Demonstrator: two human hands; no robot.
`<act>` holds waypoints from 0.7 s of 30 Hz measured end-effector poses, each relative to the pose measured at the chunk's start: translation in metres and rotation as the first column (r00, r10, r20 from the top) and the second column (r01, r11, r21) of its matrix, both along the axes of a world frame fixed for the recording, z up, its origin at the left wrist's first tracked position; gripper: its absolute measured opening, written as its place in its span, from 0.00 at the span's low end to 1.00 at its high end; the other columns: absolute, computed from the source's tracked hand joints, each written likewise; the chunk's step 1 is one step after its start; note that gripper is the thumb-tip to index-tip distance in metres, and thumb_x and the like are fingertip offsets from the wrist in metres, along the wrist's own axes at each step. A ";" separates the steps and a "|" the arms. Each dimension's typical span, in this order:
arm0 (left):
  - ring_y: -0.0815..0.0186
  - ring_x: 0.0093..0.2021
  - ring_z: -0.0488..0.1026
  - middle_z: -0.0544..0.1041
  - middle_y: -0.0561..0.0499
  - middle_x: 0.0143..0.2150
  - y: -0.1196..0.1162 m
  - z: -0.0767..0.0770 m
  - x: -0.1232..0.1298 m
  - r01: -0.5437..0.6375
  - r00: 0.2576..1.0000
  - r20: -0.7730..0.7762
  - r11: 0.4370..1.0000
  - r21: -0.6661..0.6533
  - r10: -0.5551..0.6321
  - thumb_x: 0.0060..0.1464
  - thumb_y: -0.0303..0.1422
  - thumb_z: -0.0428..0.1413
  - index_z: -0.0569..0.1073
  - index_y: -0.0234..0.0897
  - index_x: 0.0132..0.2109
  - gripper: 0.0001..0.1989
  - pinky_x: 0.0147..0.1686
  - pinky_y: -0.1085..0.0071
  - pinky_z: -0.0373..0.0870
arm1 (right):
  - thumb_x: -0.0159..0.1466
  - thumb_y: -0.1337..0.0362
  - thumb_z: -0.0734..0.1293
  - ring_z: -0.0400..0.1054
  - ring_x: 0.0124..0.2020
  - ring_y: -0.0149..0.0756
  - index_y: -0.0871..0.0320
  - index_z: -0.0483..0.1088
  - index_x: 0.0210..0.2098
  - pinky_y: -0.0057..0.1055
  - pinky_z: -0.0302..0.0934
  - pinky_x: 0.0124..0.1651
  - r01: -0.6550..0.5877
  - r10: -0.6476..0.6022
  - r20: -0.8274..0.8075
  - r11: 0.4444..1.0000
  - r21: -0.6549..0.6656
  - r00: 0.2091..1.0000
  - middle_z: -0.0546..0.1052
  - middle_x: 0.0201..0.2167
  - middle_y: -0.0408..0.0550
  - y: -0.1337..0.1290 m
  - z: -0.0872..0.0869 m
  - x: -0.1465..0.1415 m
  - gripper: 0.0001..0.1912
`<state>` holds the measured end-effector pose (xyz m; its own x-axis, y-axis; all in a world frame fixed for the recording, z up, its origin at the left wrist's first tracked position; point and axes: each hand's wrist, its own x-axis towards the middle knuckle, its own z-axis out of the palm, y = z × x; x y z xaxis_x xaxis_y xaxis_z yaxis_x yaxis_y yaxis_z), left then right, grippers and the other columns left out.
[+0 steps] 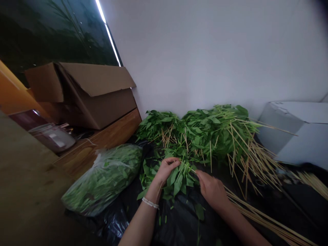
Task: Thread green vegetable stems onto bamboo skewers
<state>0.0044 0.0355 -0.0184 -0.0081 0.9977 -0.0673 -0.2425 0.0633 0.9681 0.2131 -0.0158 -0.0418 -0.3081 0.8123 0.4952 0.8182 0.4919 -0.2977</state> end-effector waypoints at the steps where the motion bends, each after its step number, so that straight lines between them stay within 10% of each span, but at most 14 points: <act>1: 0.65 0.31 0.75 0.81 0.47 0.31 0.000 0.000 0.000 0.005 1.000 -0.005 1.000 0.003 -0.005 0.33 0.40 0.71 0.81 0.33 0.33 0.19 0.39 0.69 0.70 | 0.67 0.69 0.52 0.76 0.37 0.35 0.56 0.70 0.48 0.27 0.66 0.36 0.003 -0.003 0.000 1.000 0.001 1.000 0.79 0.39 0.49 0.000 0.000 0.000 0.18; 18: 0.62 0.38 0.75 0.80 0.49 0.37 -0.007 0.002 0.005 0.219 0.953 -0.244 0.965 0.147 -0.179 0.38 0.37 0.70 0.80 0.35 0.40 0.19 0.46 0.69 0.68 | 0.70 0.66 0.51 0.76 0.37 0.34 0.55 0.69 0.47 0.27 0.64 0.36 0.000 0.001 -0.029 1.000 0.013 1.000 0.79 0.39 0.47 0.001 0.004 0.000 0.17; 21: 0.64 0.33 0.74 0.80 0.49 0.34 -0.005 0.002 0.002 0.098 0.984 -0.156 0.991 0.086 -0.084 0.39 0.39 0.69 0.79 0.34 0.38 0.19 0.40 0.69 0.70 | 0.71 0.63 0.52 0.75 0.36 0.35 0.54 0.69 0.47 0.27 0.63 0.35 0.001 -0.001 -0.039 1.000 0.001 0.999 0.79 0.40 0.46 0.002 0.007 0.004 0.16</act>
